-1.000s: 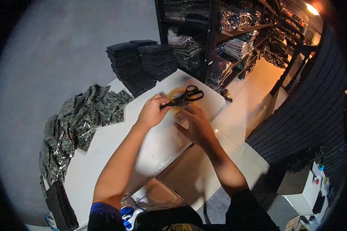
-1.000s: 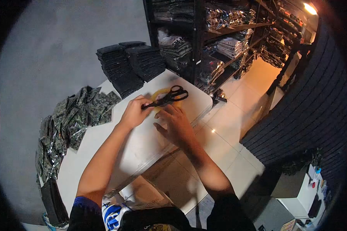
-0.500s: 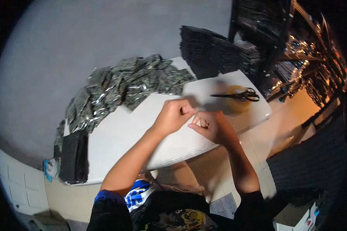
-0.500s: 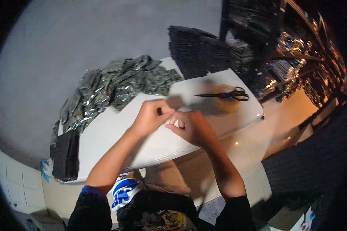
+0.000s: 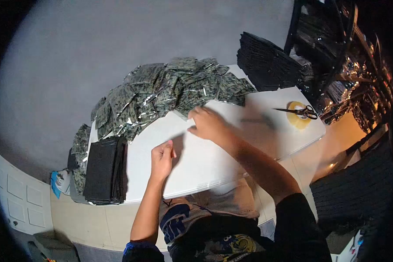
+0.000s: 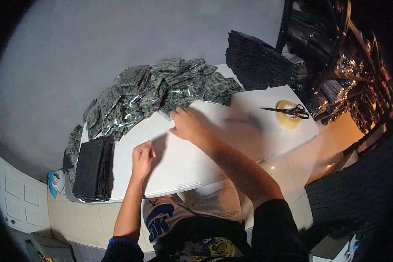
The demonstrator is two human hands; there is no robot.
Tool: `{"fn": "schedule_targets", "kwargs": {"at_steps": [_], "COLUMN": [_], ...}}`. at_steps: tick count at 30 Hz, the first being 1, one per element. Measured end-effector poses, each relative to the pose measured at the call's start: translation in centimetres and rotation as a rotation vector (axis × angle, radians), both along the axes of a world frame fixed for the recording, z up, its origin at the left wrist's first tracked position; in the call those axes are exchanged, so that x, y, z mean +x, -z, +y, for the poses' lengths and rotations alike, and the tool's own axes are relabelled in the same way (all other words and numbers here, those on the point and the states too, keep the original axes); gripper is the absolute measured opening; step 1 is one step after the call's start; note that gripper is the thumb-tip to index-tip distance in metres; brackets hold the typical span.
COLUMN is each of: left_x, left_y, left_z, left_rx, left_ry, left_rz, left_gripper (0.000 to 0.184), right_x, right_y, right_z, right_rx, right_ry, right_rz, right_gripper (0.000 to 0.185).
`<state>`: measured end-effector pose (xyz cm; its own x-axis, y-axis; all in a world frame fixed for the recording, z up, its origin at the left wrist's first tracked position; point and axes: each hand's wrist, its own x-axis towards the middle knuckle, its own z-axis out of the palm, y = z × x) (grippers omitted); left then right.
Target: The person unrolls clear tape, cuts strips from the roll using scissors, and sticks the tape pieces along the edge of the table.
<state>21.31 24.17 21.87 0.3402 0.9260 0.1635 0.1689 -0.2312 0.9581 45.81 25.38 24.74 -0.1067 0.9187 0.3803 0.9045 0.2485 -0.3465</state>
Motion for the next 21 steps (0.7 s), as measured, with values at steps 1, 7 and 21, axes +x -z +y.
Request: {"fn": "schedule_targets", "kwargs": {"at_steps": [1,7,21], "left_x": [-0.2,-0.4,2.5], "left_y": [-0.2,-1.4,2.5], "left_z": [-0.2,-0.7,6.7], "left_rx": [0.015,0.005,-0.442], "left_ry": [0.01,0.069,0.071], "left_rz": [0.021,0.098,-0.387], "left_gripper": [0.055,0.05,0.051], "right_x": [-0.4,-1.5,-7.2], "right_y": [0.6,3.6,-1.2], "right_z": [1.3,7.1,-2.8], "right_rx": [0.009,0.083,-0.033], "right_ry": [0.034,0.183,-0.17], "right_rz": [-0.071,-0.351,0.208], "right_gripper": [0.039,0.025,0.02]}}
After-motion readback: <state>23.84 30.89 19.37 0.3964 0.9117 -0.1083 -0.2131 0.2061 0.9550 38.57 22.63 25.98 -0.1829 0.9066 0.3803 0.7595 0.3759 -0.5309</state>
